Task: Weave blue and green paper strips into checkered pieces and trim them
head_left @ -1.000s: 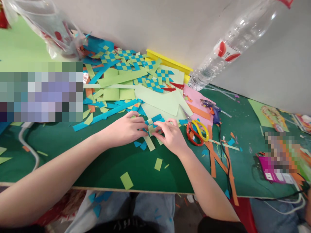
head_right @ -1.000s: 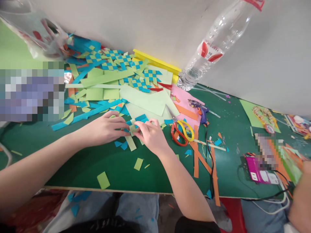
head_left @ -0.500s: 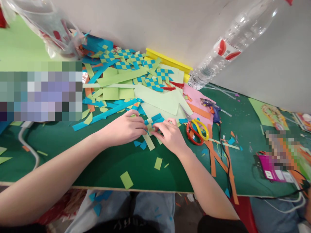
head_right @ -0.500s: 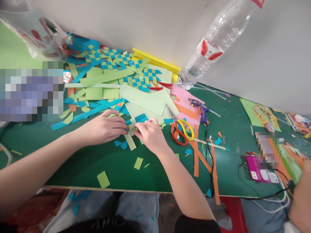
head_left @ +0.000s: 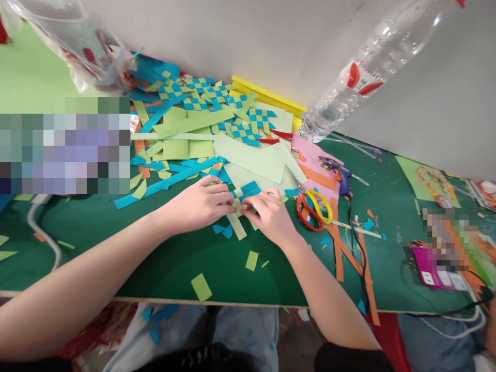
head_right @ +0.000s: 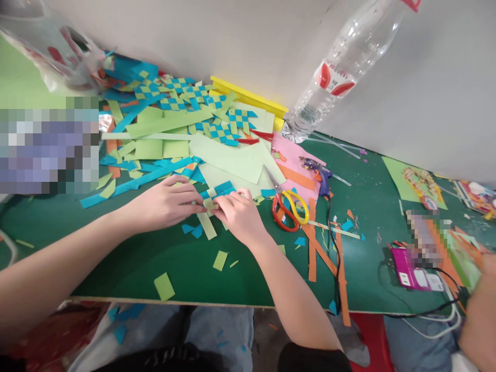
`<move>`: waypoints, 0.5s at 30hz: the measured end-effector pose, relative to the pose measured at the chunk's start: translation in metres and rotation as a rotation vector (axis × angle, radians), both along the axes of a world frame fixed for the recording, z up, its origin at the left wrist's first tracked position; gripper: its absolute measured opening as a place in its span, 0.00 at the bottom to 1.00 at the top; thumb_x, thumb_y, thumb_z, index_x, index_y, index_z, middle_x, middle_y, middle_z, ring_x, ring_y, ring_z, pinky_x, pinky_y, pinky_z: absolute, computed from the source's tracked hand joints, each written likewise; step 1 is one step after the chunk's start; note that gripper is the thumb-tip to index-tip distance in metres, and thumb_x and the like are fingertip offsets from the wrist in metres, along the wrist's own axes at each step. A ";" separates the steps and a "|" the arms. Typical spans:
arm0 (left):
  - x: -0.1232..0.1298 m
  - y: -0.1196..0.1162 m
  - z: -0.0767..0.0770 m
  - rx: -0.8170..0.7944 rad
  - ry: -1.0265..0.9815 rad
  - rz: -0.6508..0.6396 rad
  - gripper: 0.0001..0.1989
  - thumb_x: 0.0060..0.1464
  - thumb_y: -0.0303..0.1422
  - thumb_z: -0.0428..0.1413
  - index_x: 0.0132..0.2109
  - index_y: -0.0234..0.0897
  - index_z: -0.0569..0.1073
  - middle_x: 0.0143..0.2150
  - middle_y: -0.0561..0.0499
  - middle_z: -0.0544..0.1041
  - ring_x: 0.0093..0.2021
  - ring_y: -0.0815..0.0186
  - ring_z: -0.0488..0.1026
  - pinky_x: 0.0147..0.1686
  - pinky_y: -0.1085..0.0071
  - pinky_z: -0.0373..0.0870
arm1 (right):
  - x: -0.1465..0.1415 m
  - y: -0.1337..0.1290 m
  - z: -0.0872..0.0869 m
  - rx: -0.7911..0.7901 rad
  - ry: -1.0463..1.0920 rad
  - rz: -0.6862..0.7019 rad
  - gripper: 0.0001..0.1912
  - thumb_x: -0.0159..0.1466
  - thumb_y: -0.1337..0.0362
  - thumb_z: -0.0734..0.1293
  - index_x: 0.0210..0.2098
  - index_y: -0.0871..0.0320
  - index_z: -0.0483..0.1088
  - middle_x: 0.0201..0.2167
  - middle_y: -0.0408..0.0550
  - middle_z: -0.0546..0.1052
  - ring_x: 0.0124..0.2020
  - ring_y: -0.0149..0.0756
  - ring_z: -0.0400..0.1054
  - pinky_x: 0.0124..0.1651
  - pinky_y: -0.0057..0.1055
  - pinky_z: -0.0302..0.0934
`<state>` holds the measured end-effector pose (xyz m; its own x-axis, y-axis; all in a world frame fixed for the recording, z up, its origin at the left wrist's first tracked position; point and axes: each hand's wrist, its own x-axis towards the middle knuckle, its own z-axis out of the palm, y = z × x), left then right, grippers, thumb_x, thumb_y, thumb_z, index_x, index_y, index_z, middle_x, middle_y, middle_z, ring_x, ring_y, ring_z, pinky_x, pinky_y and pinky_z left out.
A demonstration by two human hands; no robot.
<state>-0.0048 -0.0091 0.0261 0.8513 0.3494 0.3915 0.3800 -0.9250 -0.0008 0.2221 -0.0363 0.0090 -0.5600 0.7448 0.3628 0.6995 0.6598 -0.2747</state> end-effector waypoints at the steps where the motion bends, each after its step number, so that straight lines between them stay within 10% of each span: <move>1: 0.000 0.000 0.000 0.012 -0.001 0.016 0.11 0.62 0.26 0.48 0.39 0.39 0.75 0.40 0.51 0.79 0.40 0.64 0.73 0.49 0.61 0.62 | 0.000 0.000 0.000 0.001 -0.001 0.000 0.08 0.69 0.61 0.61 0.37 0.57 0.68 0.30 0.42 0.77 0.32 0.31 0.68 0.49 0.35 0.52; 15: 0.002 0.002 -0.004 -0.043 0.033 0.114 0.14 0.62 0.25 0.48 0.42 0.43 0.78 0.43 0.51 0.79 0.44 0.63 0.74 0.47 0.63 0.64 | 0.003 0.000 0.006 -0.022 -0.036 0.024 0.10 0.70 0.64 0.58 0.36 0.55 0.70 0.32 0.40 0.79 0.34 0.29 0.69 0.51 0.34 0.52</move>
